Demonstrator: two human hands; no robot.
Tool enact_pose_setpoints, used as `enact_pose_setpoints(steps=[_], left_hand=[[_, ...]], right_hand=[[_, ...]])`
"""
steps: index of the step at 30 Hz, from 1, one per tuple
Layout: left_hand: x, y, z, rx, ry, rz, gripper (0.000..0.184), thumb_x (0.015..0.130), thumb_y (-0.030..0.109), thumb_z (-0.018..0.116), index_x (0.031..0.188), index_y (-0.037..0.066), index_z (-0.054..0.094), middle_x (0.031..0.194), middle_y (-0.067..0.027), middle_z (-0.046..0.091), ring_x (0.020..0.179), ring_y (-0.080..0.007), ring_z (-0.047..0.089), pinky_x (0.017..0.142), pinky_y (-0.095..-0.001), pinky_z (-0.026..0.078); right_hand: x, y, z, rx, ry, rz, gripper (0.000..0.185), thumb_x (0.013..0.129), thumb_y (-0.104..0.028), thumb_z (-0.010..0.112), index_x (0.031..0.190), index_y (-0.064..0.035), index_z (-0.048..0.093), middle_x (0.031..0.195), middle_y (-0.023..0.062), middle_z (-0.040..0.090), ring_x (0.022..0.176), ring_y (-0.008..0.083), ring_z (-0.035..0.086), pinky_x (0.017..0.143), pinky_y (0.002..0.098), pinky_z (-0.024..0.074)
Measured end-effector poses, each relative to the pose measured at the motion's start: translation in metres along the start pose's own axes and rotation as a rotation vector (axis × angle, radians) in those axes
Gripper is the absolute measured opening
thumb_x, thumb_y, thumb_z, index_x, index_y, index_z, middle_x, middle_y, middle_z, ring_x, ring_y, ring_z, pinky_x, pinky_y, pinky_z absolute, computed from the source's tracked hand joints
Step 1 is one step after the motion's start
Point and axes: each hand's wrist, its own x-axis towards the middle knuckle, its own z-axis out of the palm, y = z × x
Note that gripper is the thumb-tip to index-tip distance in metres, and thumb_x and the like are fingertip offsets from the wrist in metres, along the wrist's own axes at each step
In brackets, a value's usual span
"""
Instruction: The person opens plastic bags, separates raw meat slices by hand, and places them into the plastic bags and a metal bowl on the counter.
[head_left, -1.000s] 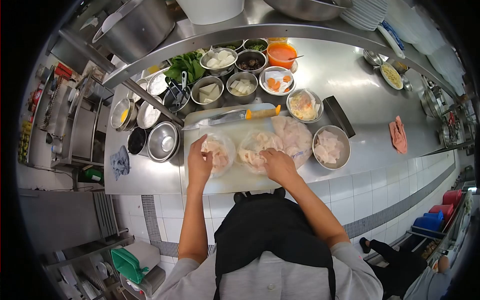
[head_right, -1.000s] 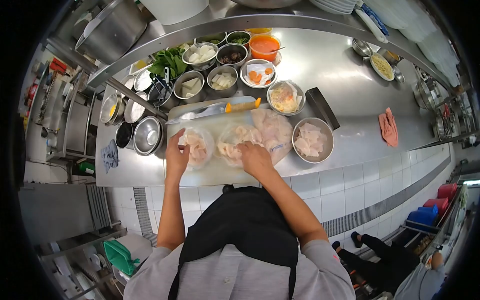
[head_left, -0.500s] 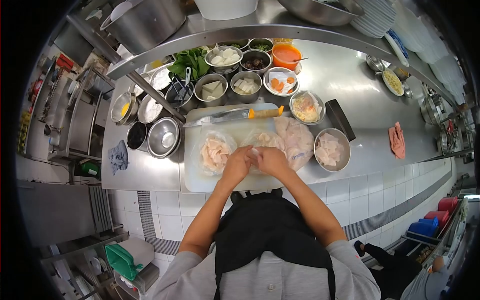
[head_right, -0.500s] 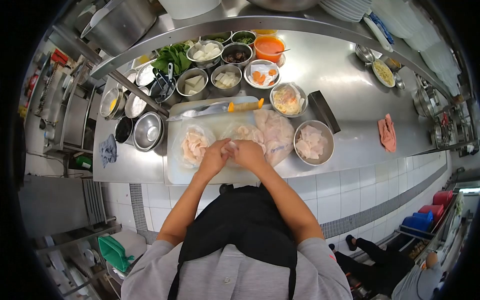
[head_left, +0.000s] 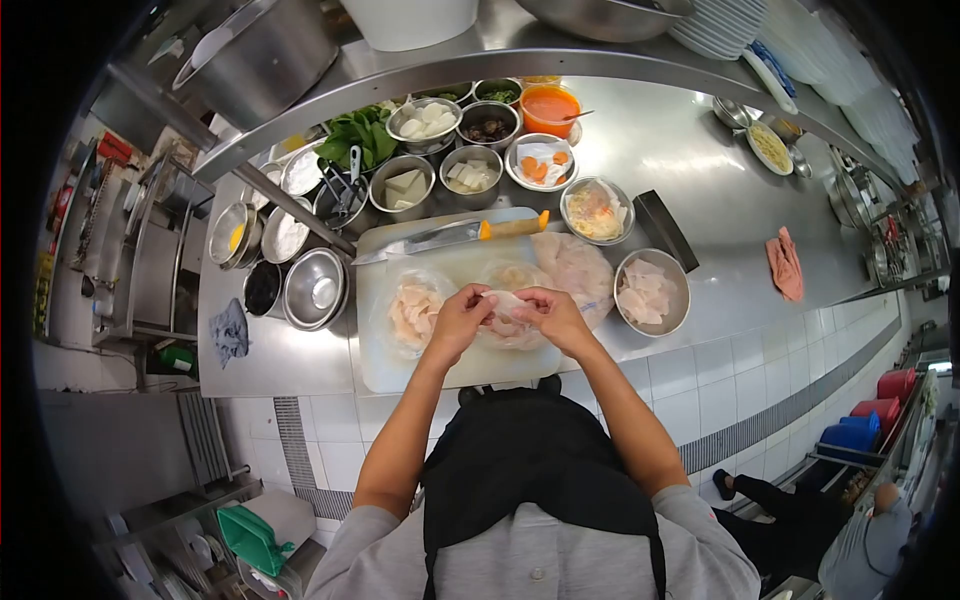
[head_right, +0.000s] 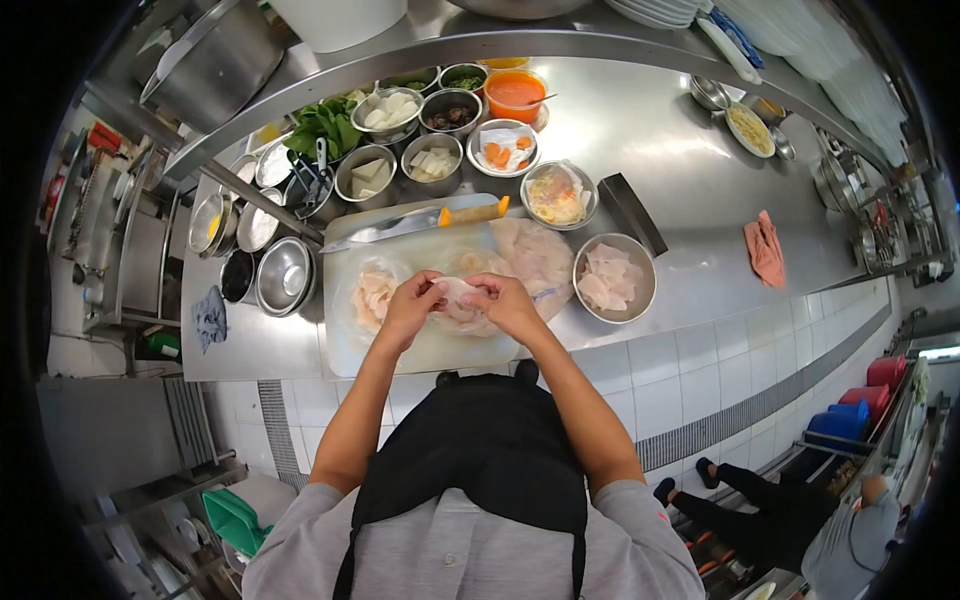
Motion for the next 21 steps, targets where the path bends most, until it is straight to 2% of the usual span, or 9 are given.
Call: enact_pose_setpoints(steps=[2,6,8,9,11,14,16,19,21], left_hand=[[0.001,0.002,0.003,0.127,0.055,0.025,0.026,0.093,0.018,0.066,0.11,-0.001,0.063,0.09,-0.0044,0.064,0.08,-0.0121,0.062,0.072,-0.0256,0.051],[0.005,-0.009,0.012,0.257,-0.024,0.17,0.026,0.089,0.014,0.067,0.111,-0.001,0.063,0.092,-0.0075,0.066,0.076,-0.0176,0.064,0.072,-0.0294,0.052],[-0.003,-0.001,0.016,0.757,0.028,0.226,0.031,0.083,0.011,0.07,0.113,0.002,0.064,0.099,-0.0123,0.066,0.085,-0.0269,0.064,0.079,-0.0364,0.052],[-0.005,-0.007,0.015,0.755,0.02,0.229,0.031,0.083,0.011,0.07,0.113,0.002,0.064,0.099,-0.0123,0.066,0.085,-0.0269,0.064,0.079,-0.0364,0.052],[-0.006,-0.019,0.013,1.132,0.027,0.422,0.038,0.078,0.011,0.073,0.115,0.006,0.064,0.111,-0.0162,0.062,0.096,-0.0353,0.059,0.087,-0.0422,0.049],[-0.01,-0.014,0.019,1.205,0.004,0.314,0.044,0.076,0.012,0.075,0.118,0.008,0.062,0.119,-0.0166,0.056,0.104,-0.0379,0.054,0.092,-0.0451,0.047],[-0.011,-0.007,0.021,1.225,0.001,0.268,0.047,0.075,0.012,0.075,0.12,0.009,0.061,0.12,-0.0174,0.055,0.104,-0.0383,0.055,0.091,-0.0448,0.047],[-0.012,-0.001,0.025,1.256,0.011,0.199,0.046,0.075,0.012,0.074,0.119,0.009,0.06,0.117,-0.0189,0.055,0.101,-0.0393,0.058,0.088,-0.0452,0.049],[-0.011,-0.003,0.024,1.271,0.02,0.174,0.043,0.076,0.011,0.072,0.117,0.008,0.06,0.113,-0.0196,0.057,0.099,-0.0398,0.059,0.086,-0.0459,0.05]], right_hand=[[-0.006,-0.004,-0.001,0.107,0.036,0.023,0.027,0.086,-0.01,0.071,0.111,0.0005,0.067,0.09,0.0058,0.07,0.076,0.0118,0.066,0.069,0.0269,0.0524],[-0.038,-0.035,-0.02,-0.087,0.278,0.004,0.022,0.085,-0.006,0.071,0.106,-0.0005,0.069,0.078,0.0076,0.07,0.068,0.0132,0.067,0.064,0.0268,0.0523],[-0.051,-0.043,-0.036,-0.266,0.391,-0.039,0.023,0.083,-0.005,0.069,0.106,-0.0044,0.07,0.074,0.012,0.069,0.065,0.0153,0.068,0.063,0.0278,0.0524],[-0.057,-0.044,-0.049,-0.268,0.398,-0.038,0.023,0.083,-0.005,0.069,0.106,-0.0044,0.07,0.074,0.012,0.069,0.065,0.0153,0.068,0.063,0.0278,0.0524],[-0.068,-0.045,-0.08,-0.414,0.544,-0.032,0.022,0.084,-0.008,0.067,0.105,-0.0062,0.071,0.073,0.0124,0.07,0.066,0.0158,0.068,0.064,0.0288,0.0527],[-0.078,-0.038,-0.128,-0.461,0.598,-0.017,0.021,0.084,-0.011,0.065,0.104,-0.0072,0.072,0.074,0.0119,0.07,0.065,0.0154,0.068,0.065,0.0287,0.053],[-0.083,-0.044,-0.149,-0.704,0.66,-0.013,0.025,0.088,-0.009,0.063,0.112,-0.0027,0.068,0.082,0.0108,0.071,0.067,0.0145,0.069,0.062,0.0265,0.0538],[-0.089,-0.058,-0.165,-0.466,0.666,0.066,0.023,0.084,-0.012,0.065,0.104,-0.0025,0.071,0.085,0.0178,0.072,0.07,0.0241,0.071,0.069,0.0323,0.0544],[-0.088,-0.05,-0.186,-0.422,0.582,0.115,0.023,0.084,-0.012,0.064,0.104,-0.0017,0.071,0.088,0.0179,0.072,0.072,0.0252,0.071,0.069,0.033,0.0547]])
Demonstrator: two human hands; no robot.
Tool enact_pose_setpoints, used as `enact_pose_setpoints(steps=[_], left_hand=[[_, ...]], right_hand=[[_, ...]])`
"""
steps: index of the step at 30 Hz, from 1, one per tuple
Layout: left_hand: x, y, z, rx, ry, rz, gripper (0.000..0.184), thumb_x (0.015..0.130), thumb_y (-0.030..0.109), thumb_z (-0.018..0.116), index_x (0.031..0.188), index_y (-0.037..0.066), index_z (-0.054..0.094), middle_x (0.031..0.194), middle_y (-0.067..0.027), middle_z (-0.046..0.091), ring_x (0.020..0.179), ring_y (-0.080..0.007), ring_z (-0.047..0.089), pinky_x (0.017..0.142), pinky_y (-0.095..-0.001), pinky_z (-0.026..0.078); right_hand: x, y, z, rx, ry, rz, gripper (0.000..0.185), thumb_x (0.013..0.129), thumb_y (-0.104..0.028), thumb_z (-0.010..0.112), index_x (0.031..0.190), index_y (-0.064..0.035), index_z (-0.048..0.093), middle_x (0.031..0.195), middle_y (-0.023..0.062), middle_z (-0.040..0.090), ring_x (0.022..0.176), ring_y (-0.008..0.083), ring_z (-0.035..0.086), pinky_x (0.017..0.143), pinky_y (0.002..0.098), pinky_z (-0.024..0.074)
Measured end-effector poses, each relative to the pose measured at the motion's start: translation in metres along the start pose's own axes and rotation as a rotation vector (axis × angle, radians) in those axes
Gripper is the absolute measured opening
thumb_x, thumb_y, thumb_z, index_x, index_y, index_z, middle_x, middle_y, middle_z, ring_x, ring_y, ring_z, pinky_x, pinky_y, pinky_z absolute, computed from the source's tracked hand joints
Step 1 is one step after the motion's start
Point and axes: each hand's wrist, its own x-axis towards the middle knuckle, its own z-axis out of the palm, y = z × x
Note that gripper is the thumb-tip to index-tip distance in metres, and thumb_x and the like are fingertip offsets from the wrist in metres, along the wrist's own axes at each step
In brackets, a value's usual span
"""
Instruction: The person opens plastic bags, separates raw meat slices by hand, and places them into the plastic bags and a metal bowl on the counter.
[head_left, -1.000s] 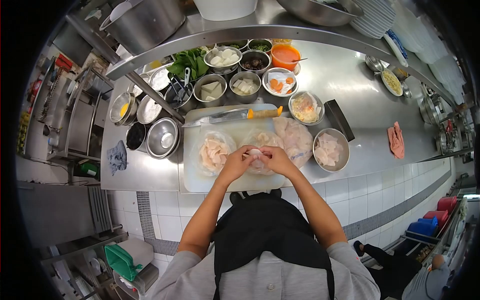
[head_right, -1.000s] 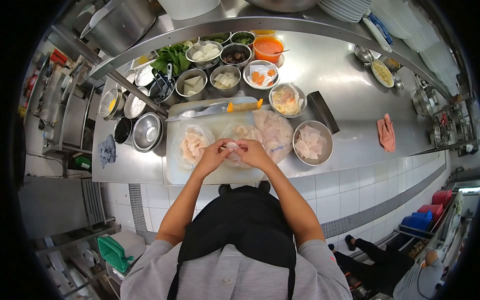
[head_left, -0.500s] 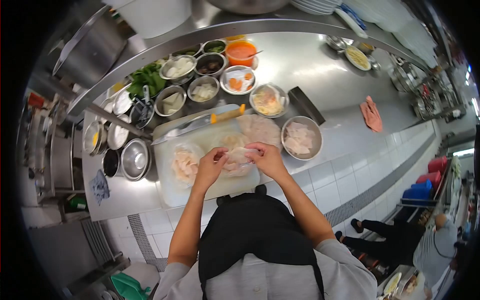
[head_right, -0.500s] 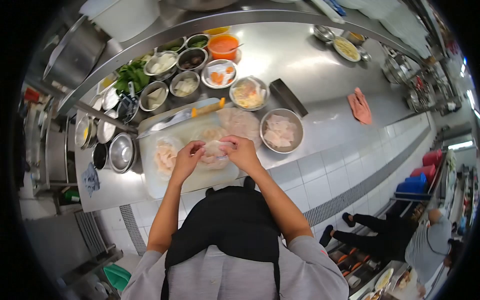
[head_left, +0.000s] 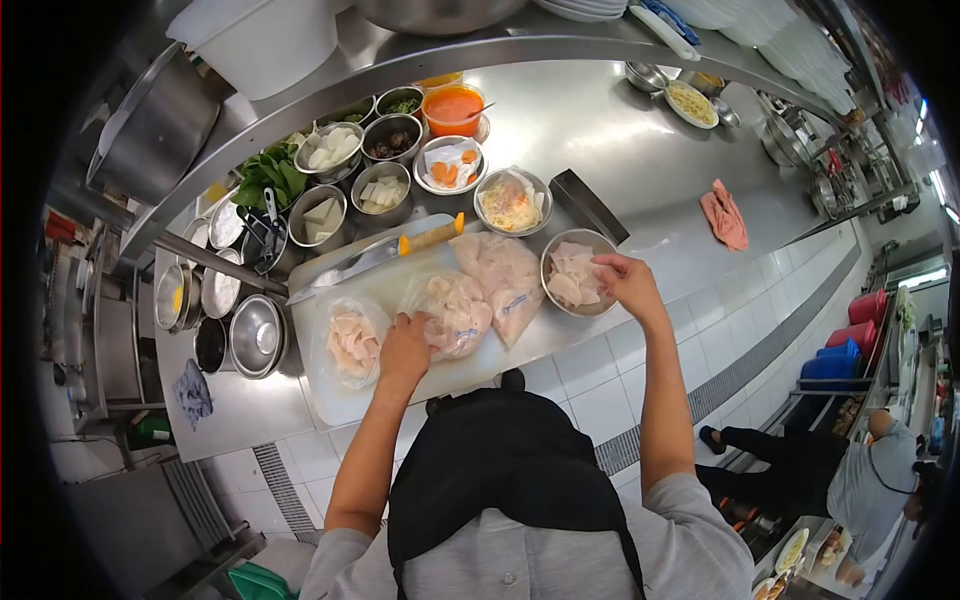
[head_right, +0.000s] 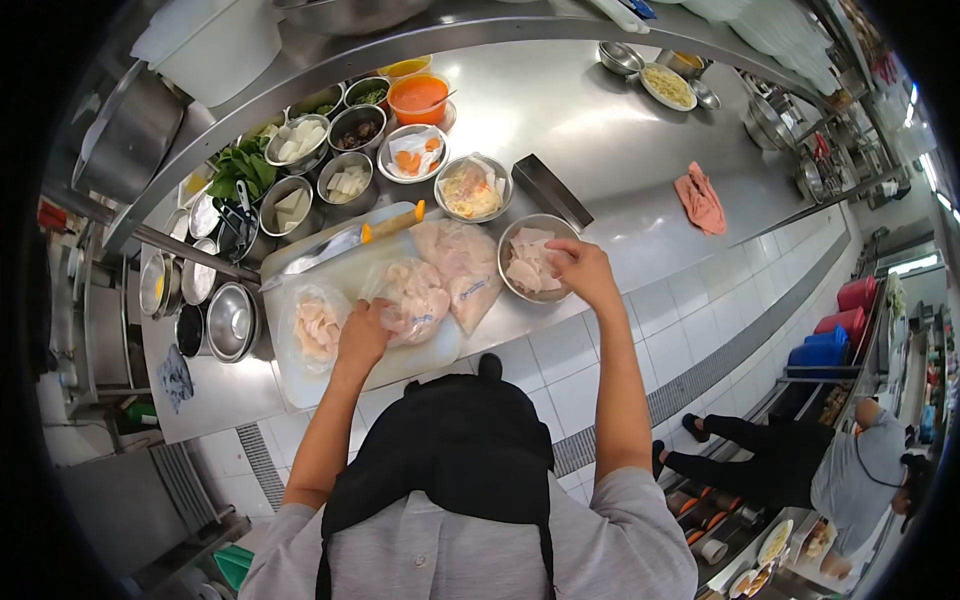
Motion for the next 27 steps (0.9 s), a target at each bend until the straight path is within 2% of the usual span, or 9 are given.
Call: enact_pose_setpoints(steps=[2,4,6,9,12,17,19,23,27], left_hand=[[0.005,-0.008,0.008,-0.001,0.04,0.033,0.034,0.079,0.012,0.069,0.111,0.006,0.06,0.104,-0.0199,0.06,0.092,-0.0406,0.062,0.081,-0.047,0.051],[0.005,-0.017,0.012,-0.008,0.029,0.065,0.029,0.081,0.011,0.066,0.108,0.005,0.06,0.101,-0.0207,0.061,0.091,-0.0404,0.062,0.08,-0.0473,0.051],[0.004,-0.021,0.012,-0.017,0.024,0.086,0.024,0.082,0.01,0.064,0.105,0.004,0.06,0.097,-0.0214,0.062,0.089,-0.0402,0.062,0.078,-0.0477,0.051],[-0.003,-0.018,-0.004,-0.105,0.038,0.127,0.025,0.085,0.011,0.063,0.108,0.003,0.06,0.094,-0.0212,0.064,0.088,-0.0383,0.064,0.076,-0.0455,0.051],[-0.004,-0.003,-0.025,-0.334,0.058,0.027,0.028,0.088,0.011,0.061,0.113,0.001,0.06,0.088,-0.0193,0.067,0.084,-0.0371,0.066,0.073,-0.0435,0.051],[-0.001,0.01,-0.044,-0.539,-0.022,-0.093,0.03,0.086,0.006,0.062,0.116,0.003,0.062,0.092,-0.0167,0.068,0.081,-0.034,0.066,0.075,-0.0403,0.052],[0.005,-0.004,-0.021,-0.516,0.033,-0.043,0.032,0.084,0.006,0.065,0.115,0.004,0.063,0.096,-0.0168,0.067,0.085,-0.033,0.065,0.077,-0.0394,0.051],[0.006,-0.012,0.008,-0.47,-0.013,0.108,0.032,0.079,0.008,0.071,0.111,0.006,0.064,0.105,-0.0129,0.063,0.083,-0.0251,0.062,0.074,-0.0354,0.051],[0.002,-0.005,0.021,-0.282,0.159,0.164,0.031,0.076,0.01,0.074,0.105,0.006,0.064,0.096,-0.0132,0.062,0.088,-0.0309,0.06,0.077,-0.04,0.049]], right_hand=[[0.011,0.028,-0.008,0.027,-0.092,0.039,0.024,0.084,-0.011,0.064,0.104,-0.0009,0.07,0.09,0.018,0.072,0.074,0.0263,0.071,0.07,0.0338,0.055],[0.021,0.052,-0.01,-0.625,0.519,-0.41,0.023,0.085,-0.008,0.061,0.105,-0.0021,0.07,0.089,0.0153,0.072,0.071,0.0228,0.071,0.069,0.0324,0.0545],[0.022,0.046,-0.017,-0.513,0.504,-0.41,0.02,0.091,-0.003,0.054,0.105,-0.0009,0.069,0.093,0.0127,0.072,0.072,0.0188,0.07,0.067,0.0298,0.0539],[0.003,0.014,-0.011,-0.088,0.289,-0.069,0.02,0.092,-0.004,0.055,0.106,-0.0012,0.068,0.091,0.0125,0.072,0.073,0.0181,0.069,0.066,0.0303,0.0535],[-0.014,-0.001,0.02,-0.085,0.183,-0.215,0.019,0.09,-0.005,0.058,0.104,-0.0034,0.069,0.084,0.0129,0.071,0.068,0.0235,0.068,0.066,0.0315,0.0532],[-0.041,-0.03,0.1,-0.011,-0.243,-0.357,0.023,0.089,-0.008,0.062,0.111,-0.0015,0.067,0.092,0.0123,0.071,0.075,0.0173,0.067,0.069,0.0296,0.0538],[-0.049,-0.045,0.129,0.005,-0.328,-0.357,0.026,0.086,-0.007,0.061,0.111,-0.0018,0.066,0.102,0.0177,0.069,0.087,0.0281,0.067,0.08,0.0371,0.0533],[-0.051,-0.032,0.181,-0.117,-0.335,-0.572,0.028,0.083,-0.006,0.063,0.111,-0.0029,0.066,0.105,0.0172,0.067,0.096,0.0317,0.064,0.087,0.0404,0.051],[-0.056,-0.033,0.201,-0.374,-0.26,-0.663,0.025,0.077,-0.006,0.069,0.102,-0.0062,0.068,0.098,0.0142,0.065,0.099,0.034,0.06,0.089,0.0399,0.0488]])
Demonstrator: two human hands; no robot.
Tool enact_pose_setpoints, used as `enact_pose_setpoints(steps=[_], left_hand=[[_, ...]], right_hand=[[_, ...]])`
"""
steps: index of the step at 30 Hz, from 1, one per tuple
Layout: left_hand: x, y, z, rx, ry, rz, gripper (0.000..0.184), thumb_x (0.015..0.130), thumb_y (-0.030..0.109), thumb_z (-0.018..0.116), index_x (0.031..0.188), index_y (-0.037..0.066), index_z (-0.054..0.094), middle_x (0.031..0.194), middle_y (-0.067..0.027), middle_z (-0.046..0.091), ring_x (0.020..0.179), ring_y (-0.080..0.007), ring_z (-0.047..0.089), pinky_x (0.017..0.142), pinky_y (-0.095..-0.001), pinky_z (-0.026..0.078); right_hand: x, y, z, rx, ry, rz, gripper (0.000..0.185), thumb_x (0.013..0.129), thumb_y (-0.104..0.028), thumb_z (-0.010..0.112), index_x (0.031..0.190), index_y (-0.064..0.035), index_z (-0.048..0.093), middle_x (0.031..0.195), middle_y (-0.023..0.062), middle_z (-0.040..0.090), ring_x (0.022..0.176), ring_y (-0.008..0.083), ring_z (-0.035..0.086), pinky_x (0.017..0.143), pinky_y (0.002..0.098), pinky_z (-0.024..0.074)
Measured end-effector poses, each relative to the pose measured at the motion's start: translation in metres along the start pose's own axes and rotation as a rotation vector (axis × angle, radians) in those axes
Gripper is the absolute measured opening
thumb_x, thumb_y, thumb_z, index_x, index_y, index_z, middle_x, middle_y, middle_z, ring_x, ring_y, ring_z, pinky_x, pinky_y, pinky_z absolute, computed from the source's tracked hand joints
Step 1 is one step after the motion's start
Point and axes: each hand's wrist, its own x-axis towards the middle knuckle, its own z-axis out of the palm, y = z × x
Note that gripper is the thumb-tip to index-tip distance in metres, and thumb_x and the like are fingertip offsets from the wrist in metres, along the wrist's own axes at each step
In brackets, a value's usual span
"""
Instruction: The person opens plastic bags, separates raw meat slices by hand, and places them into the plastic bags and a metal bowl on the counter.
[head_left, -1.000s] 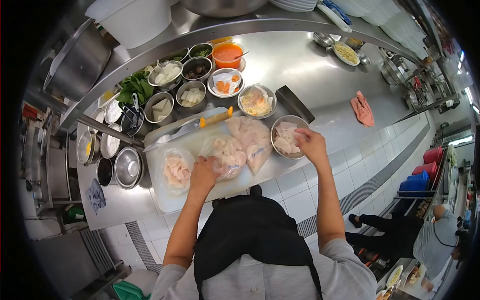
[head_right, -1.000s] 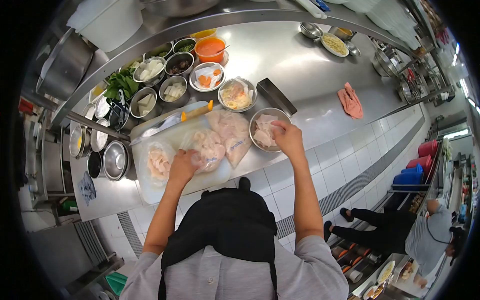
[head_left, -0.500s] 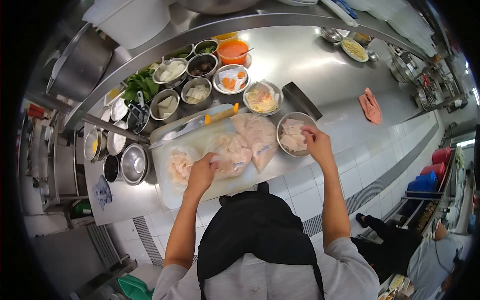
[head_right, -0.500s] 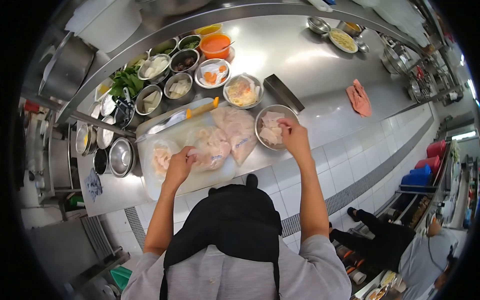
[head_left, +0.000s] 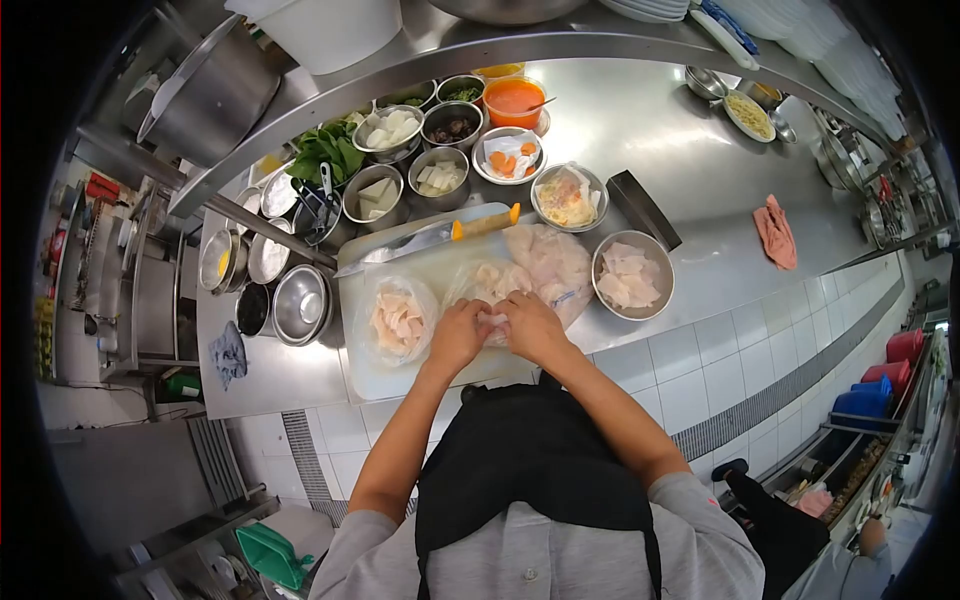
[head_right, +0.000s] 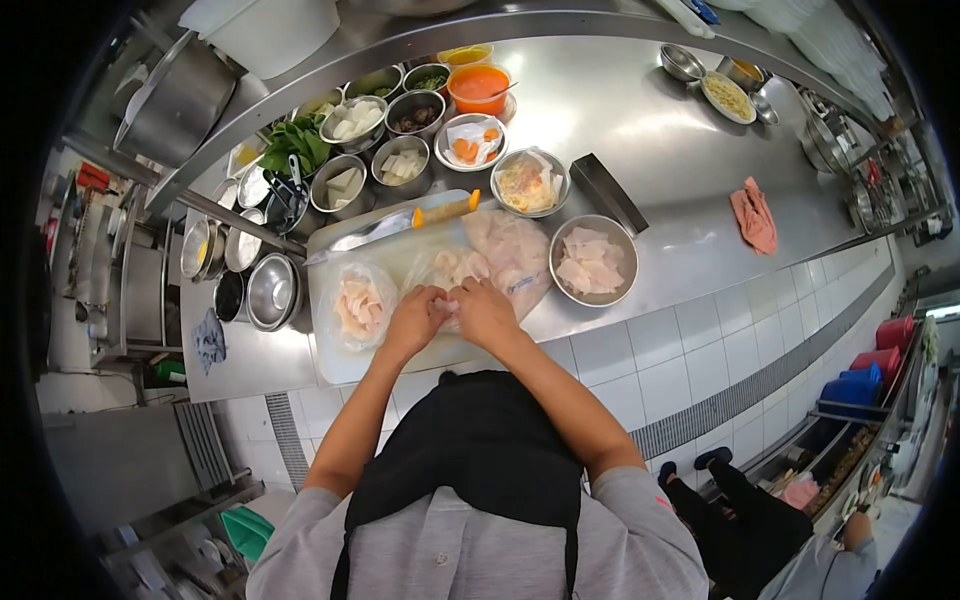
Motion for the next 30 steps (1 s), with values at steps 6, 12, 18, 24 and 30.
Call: enact_pose_setpoints(steps=[6,12,18,24,30], left_hand=[[-0.003,-0.001,-0.001,-0.004,-0.006,-0.011,0.027,0.076,0.011,0.074,0.1,0.006,0.063,0.096,-0.0152,0.063,0.091,-0.0344,0.061,0.078,-0.043,0.049],[-0.007,0.015,-0.015,-0.398,-0.058,-0.115,0.03,0.082,0.005,0.071,0.111,0.005,0.062,0.094,-0.0077,0.062,0.082,-0.0179,0.062,0.069,-0.029,0.051],[-0.012,0.023,-0.016,-1.032,-0.062,-0.249,0.027,0.086,-0.003,0.066,0.112,0.001,0.061,0.102,-0.0052,0.06,0.088,-0.0119,0.06,0.077,-0.0252,0.051],[-0.01,0.03,-0.016,-0.874,0.361,0.028,0.023,0.081,-0.014,0.061,0.101,-0.002,0.063,0.104,-0.0073,0.057,0.093,-0.0144,0.061,0.081,-0.0259,0.052],[-0.014,0.045,-0.028,-0.719,0.343,0.15,0.027,0.081,-0.017,0.057,0.103,-0.002,0.061,0.112,-0.0089,0.055,0.104,-0.017,0.057,0.087,-0.0285,0.05]], right_hand=[[0.002,0.004,-0.003,0.207,-0.011,0.064,0.02,0.072,0.005,0.067,0.09,-0.0033,0.067,0.094,0.0128,0.064,0.09,0.0308,0.061,0.079,0.0356,0.0507],[-0.005,0.011,-0.002,0.649,0.097,0.143,0.019,0.072,0.016,0.06,0.082,0.0008,0.062,0.093,0.0073,0.061,0.085,0.0181,0.061,0.072,0.0262,0.0494],[-0.007,0.008,-0.005,1.017,0.191,0.134,0.018,0.079,0.016,0.059,0.083,-0.0011,0.062,0.099,0.0048,0.062,0.088,0.012,0.059,0.076,0.0241,0.0484],[-0.015,-0.031,-0.035,1.414,0.051,0.287,0.02,0.083,0.012,0.061,0.1,0.0007,0.061,0.11,0.0075,0.062,0.096,0.0145,0.062,0.085,0.0271,0.0509],[-0.012,-0.03,-0.022,1.374,0.092,0.355,0.024,0.086,0.005,0.065,0.11,0.0036,0.062,0.11,0.009,0.063,0.094,0.0131,0.064,0.085,0.0269,0.0519]])
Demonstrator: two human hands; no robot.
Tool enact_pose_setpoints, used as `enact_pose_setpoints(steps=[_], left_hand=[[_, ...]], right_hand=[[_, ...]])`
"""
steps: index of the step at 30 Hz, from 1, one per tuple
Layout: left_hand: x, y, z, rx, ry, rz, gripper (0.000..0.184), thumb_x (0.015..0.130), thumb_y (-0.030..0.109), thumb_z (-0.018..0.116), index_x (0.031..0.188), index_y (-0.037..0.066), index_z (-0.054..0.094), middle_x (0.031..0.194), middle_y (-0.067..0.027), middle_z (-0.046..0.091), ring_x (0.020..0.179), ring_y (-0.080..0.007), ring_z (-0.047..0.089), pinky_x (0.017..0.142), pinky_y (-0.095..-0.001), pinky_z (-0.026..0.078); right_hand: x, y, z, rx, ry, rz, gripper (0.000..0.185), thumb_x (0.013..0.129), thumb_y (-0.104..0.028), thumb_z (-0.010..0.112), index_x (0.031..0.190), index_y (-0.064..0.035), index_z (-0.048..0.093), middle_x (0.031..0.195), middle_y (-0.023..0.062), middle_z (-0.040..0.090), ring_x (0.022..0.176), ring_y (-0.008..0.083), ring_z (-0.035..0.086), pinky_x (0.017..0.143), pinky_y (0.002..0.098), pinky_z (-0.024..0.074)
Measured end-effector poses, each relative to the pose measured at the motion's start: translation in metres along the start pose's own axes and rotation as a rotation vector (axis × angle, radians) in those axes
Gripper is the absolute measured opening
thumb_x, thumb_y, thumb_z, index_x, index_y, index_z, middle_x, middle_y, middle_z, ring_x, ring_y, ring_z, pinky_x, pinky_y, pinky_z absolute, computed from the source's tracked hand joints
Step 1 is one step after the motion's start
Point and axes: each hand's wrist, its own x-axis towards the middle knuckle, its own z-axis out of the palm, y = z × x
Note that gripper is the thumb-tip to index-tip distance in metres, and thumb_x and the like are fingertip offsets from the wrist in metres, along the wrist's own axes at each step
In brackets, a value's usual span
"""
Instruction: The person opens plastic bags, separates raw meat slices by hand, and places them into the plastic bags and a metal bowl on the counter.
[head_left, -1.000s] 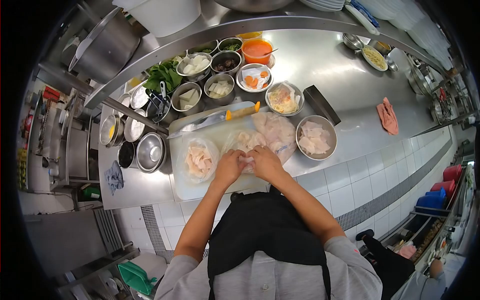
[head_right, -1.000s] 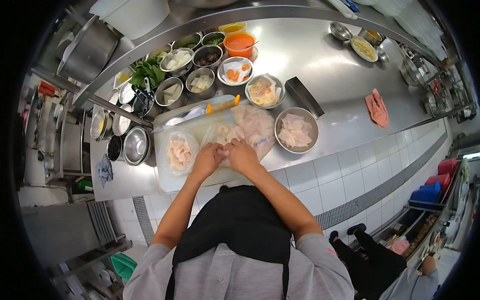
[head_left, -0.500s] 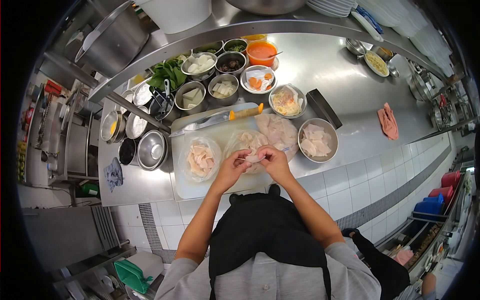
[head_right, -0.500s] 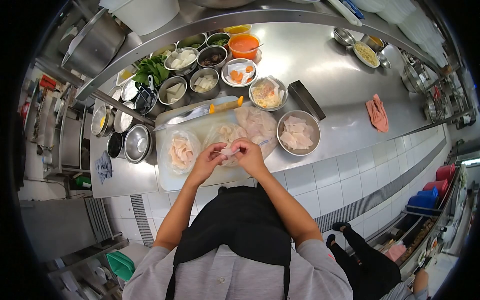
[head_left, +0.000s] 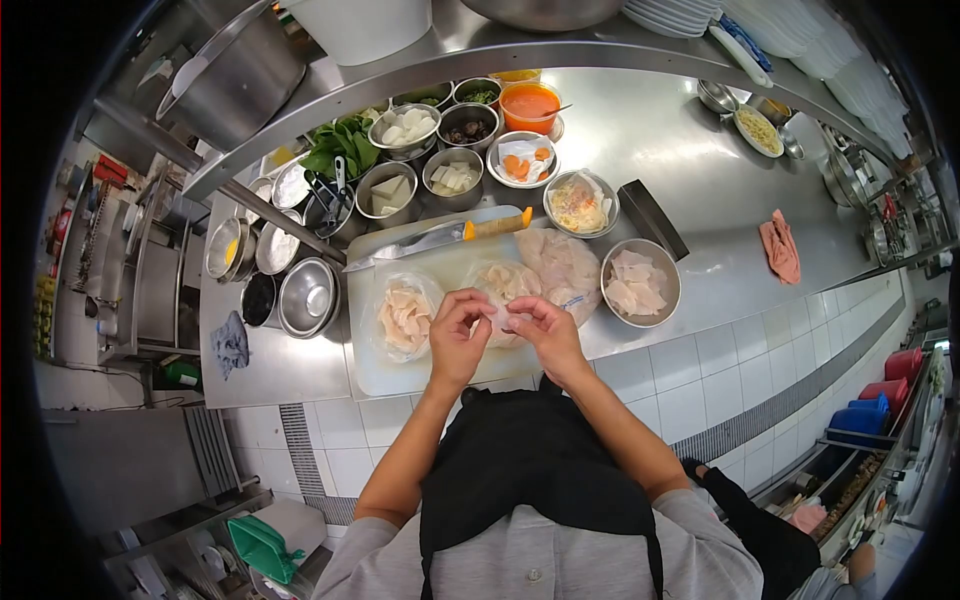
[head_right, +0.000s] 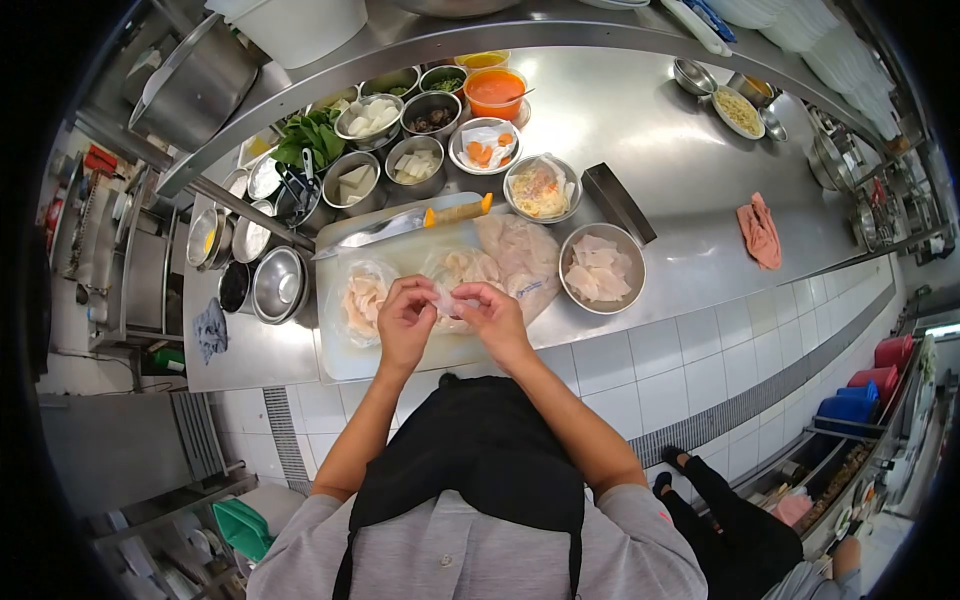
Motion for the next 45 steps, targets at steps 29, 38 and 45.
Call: enact_pose_setpoints(steps=[29,38,45], left_hand=[[0.001,0.002,-0.02,-0.284,0.096,-0.496,0.023,0.095,0.008,0.06,0.116,-0.002,0.058,0.096,-0.0061,0.065,0.084,-0.011,0.062,0.078,-0.0253,0.052],[-0.015,-0.028,-0.134,0.903,0.135,-0.404,0.039,0.085,0.011,0.069,0.122,0.004,0.062,0.11,-0.0148,0.063,0.094,-0.0244,0.06,0.084,-0.0358,0.05],[-0.03,-0.022,-0.117,0.749,0.18,-0.507,0.041,0.082,0.009,0.068,0.123,0.006,0.063,0.115,-0.015,0.061,0.094,-0.0289,0.057,0.088,-0.0399,0.048]], right_hand=[[0.013,0.004,0.0,-0.183,0.079,-0.01,0.027,0.086,0.002,0.068,0.112,0.0023,0.063,0.099,0.0097,0.068,0.084,0.0138,0.067,0.076,0.0263,0.0562],[0.028,-0.001,-0.023,-0.555,0.122,-0.032,0.02,0.088,0.0,0.065,0.108,0.0016,0.065,0.093,0.0087,0.068,0.081,0.0146,0.067,0.072,0.0274,0.0547],[0.043,0.003,-0.019,-1.099,0.024,-0.2,0.028,0.079,-0.003,0.066,0.107,-0.004,0.069,0.093,0.0114,0.071,0.084,0.0302,0.066,0.078,0.0365,0.0532]])
